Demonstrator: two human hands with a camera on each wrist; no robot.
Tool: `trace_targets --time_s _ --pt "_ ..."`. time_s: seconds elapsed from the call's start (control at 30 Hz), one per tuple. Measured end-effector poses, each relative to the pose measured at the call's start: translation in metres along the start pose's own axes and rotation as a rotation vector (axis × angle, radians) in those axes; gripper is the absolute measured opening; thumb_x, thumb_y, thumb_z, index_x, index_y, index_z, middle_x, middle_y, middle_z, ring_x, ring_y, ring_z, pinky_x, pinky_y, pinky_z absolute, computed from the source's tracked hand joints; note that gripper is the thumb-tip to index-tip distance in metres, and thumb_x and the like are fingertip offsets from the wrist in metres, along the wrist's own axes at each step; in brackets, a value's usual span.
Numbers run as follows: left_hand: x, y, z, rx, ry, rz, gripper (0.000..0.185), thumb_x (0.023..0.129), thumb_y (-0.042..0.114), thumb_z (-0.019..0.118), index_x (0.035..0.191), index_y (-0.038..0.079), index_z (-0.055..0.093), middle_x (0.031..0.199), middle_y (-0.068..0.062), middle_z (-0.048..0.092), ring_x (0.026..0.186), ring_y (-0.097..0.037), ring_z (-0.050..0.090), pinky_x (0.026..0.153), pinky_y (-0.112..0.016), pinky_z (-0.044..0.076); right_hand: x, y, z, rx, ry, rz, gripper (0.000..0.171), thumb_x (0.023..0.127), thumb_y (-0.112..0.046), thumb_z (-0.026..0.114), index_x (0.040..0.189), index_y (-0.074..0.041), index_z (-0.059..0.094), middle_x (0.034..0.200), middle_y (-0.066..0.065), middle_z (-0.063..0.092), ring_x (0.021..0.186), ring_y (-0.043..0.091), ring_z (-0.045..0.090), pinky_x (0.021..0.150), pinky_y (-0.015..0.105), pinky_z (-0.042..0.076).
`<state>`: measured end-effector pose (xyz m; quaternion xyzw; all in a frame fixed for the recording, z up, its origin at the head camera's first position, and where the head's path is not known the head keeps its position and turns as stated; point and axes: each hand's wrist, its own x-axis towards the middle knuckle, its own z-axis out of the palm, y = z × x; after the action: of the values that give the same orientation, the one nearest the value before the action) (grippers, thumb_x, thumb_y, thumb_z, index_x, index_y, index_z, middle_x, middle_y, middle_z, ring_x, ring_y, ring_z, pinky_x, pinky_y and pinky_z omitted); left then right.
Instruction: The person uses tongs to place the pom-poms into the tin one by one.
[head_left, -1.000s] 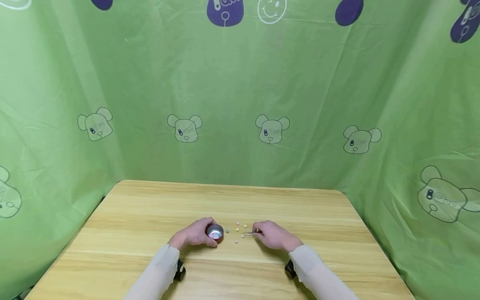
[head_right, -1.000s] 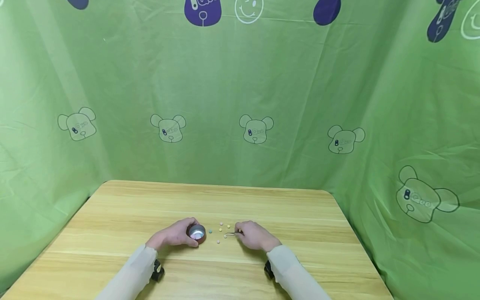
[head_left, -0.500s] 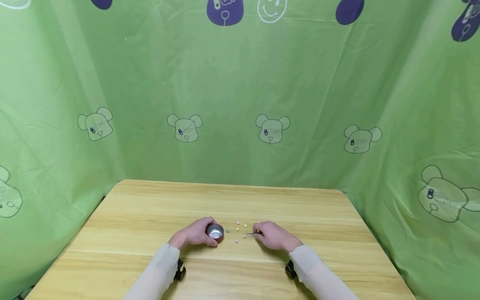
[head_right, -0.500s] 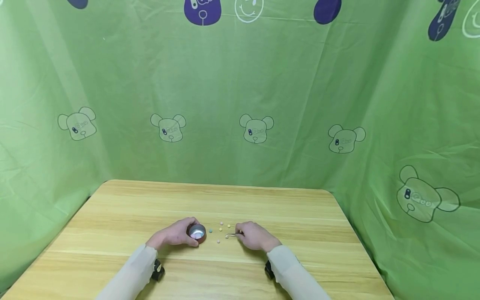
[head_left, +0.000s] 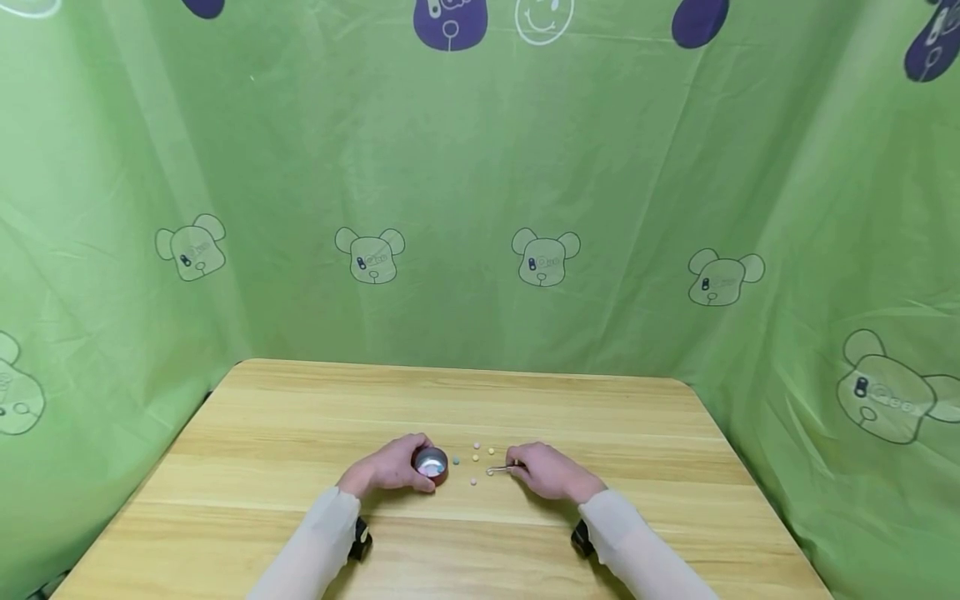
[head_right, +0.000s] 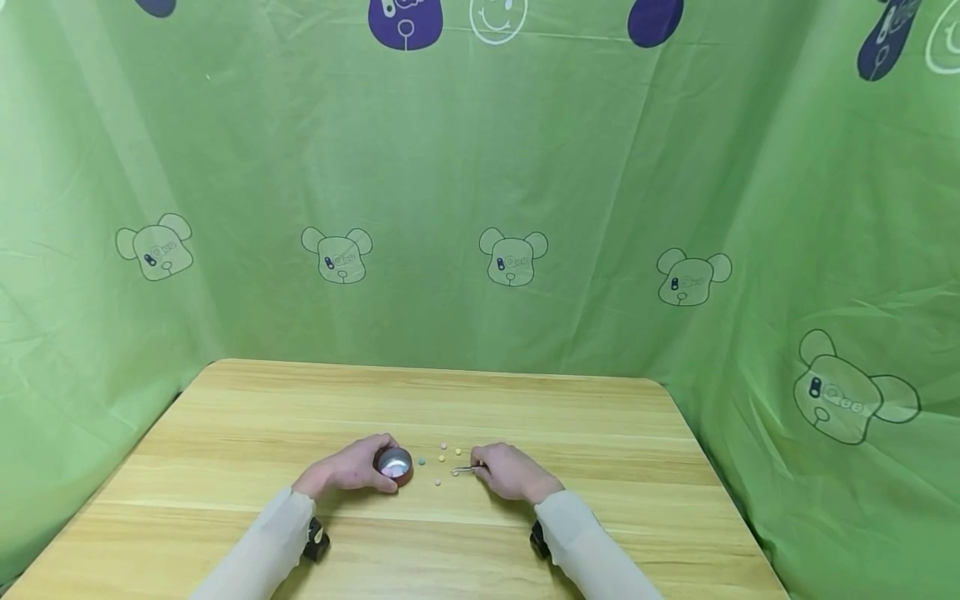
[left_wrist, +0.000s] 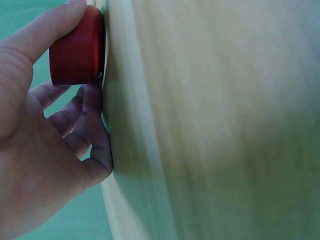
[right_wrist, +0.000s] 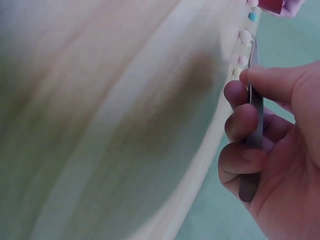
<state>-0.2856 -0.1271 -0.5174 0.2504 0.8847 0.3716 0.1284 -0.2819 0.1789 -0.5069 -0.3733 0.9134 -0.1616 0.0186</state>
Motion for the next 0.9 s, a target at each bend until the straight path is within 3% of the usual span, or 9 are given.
trace_targets --time_s 0.9 --pt "0.001 -0.004 0.001 0.004 0.003 0.012 0.048 0.071 0.023 0.083 0.107 0.009 0.055 0.102 0.000 0.058 0.096 -0.020 0.055 0.086 -0.041 0.044 0.005 -0.002 -0.010 0.016 0.015 0.013 0.008 0.096 -0.014 0.054 0.092 -0.012 0.060 0.081 -0.003 0.060 0.067 0.005 0.048 0.062 0.026 0.044"
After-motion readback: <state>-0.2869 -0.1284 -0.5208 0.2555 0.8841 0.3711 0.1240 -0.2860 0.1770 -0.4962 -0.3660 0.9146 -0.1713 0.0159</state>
